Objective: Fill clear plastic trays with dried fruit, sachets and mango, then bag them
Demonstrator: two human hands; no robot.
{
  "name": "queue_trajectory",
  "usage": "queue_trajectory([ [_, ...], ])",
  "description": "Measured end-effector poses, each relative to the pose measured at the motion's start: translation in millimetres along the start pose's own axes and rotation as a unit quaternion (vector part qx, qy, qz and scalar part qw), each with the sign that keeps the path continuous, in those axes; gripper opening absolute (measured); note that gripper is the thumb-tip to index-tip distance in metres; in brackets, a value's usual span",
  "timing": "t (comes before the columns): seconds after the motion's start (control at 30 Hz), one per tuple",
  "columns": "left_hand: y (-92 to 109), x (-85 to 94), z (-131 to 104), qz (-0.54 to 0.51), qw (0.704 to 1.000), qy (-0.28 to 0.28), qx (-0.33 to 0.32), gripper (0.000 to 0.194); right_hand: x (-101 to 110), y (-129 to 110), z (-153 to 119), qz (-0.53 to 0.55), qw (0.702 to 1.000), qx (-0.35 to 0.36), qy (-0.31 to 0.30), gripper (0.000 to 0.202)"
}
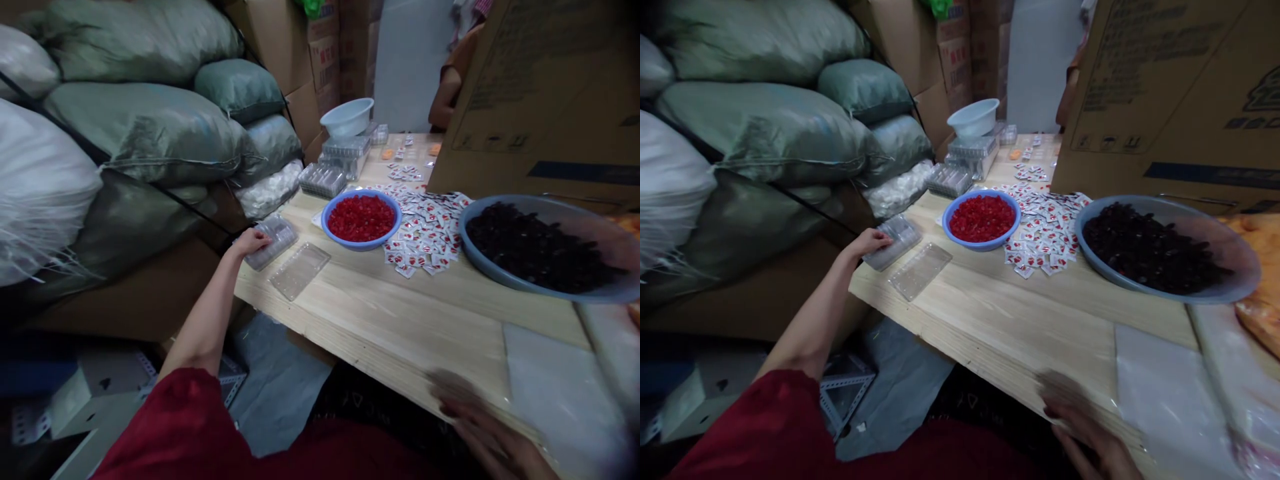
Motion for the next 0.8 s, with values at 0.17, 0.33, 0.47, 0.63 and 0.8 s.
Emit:
queue_trajectory([
  [0.17,20.3,-9.3,-3.5,0.085,0.995,0.036,-0.024,0.017,-5.0,-36.7,18.5,-0.080,0.994,0.077,-0.001,0.043],
  [0.33,36.7,-9.1,-18.1,0.134,0.987,0.085,-0.036,0.015,-11.0,-44.5,26.9,-0.044,0.996,0.082,0.011,0.039],
  [0.47,50.1,11.8,-39.6,0.123,0.974,0.183,-0.046,0.022,-16.8,-37.0,37.0,-0.011,0.996,0.084,0.010,0.036],
  [0.63,104.2,0.4,-105.0,-0.187,0.932,0.295,-0.094,0.021,-34.0,-52.3,44.3,0.067,0.996,0.043,0.044,0.038],
  [0.8,188.1,-127.1,-206.3,-0.515,0.849,-0.001,-0.123,0.023,-52.8,-93.4,53.4,0.286,0.956,0.022,0.056,0.061],
])
Point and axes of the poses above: each hand's wrist, its own z-axis towards the middle knuckle, its own x-axis out of the back of the hand, y = z × x, the point moved 2 cm from there along z, towards the middle knuckle, and after that the axes turned 7 degrees about -z, right-handed, at the moved point
